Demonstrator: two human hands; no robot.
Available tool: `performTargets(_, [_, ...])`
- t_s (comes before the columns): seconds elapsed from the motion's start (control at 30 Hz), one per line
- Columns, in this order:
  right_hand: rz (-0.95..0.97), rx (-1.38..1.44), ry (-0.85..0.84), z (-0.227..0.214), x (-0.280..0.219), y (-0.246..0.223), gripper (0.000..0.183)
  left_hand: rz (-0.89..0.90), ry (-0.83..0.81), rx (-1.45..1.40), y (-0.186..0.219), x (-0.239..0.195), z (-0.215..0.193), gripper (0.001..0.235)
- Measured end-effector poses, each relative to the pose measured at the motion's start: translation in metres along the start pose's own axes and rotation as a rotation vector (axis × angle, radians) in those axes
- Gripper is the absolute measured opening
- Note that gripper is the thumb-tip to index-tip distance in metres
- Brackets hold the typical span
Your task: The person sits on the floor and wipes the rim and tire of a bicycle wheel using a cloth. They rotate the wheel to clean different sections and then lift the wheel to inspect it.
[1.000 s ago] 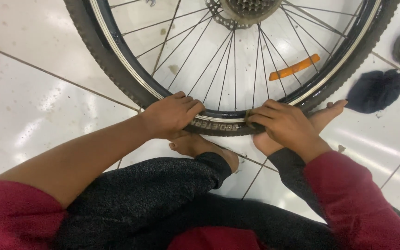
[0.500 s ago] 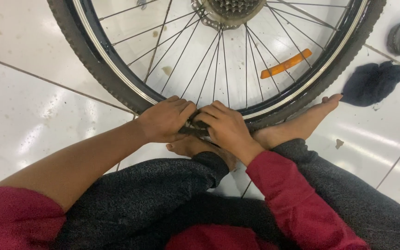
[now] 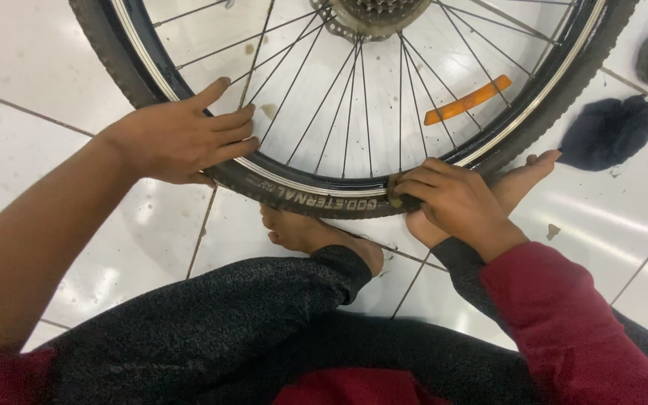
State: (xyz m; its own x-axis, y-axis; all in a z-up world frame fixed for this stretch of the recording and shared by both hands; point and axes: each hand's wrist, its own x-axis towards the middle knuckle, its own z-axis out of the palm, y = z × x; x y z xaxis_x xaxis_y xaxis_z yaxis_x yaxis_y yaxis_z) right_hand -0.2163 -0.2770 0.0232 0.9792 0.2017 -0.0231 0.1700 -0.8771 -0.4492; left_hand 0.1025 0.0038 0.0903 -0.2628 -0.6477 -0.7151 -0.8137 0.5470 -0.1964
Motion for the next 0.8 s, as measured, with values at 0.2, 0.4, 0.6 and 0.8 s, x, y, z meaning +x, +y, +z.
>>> performTargets(0.2, [-0.022, -0.068, -0.015, 0.016, -0.001, -0.001, 0.030, -0.001, 0.070, -0.034, 0.019, 0.019, 0.039, 0.067])
performTargets(0.4, [-0.030, -0.025, 0.051, 0.038, 0.019, -0.034, 0.029, 0.028, 0.094, -0.118, 0.025, 0.019, 0.028, 0.049])
performTargets(0.6, [-0.066, 0.095, 0.164, 0.056, 0.056, -0.062, 0.035, 0.028, 0.076, -0.120, 0.026, 0.027, 0.028, 0.050])
performTargets(0.8, [0.081, 0.095, 0.303, 0.105, 0.110, -0.105, 0.025, 0.013, 0.057, -0.150, 0.026, 0.030, 0.024, 0.047])
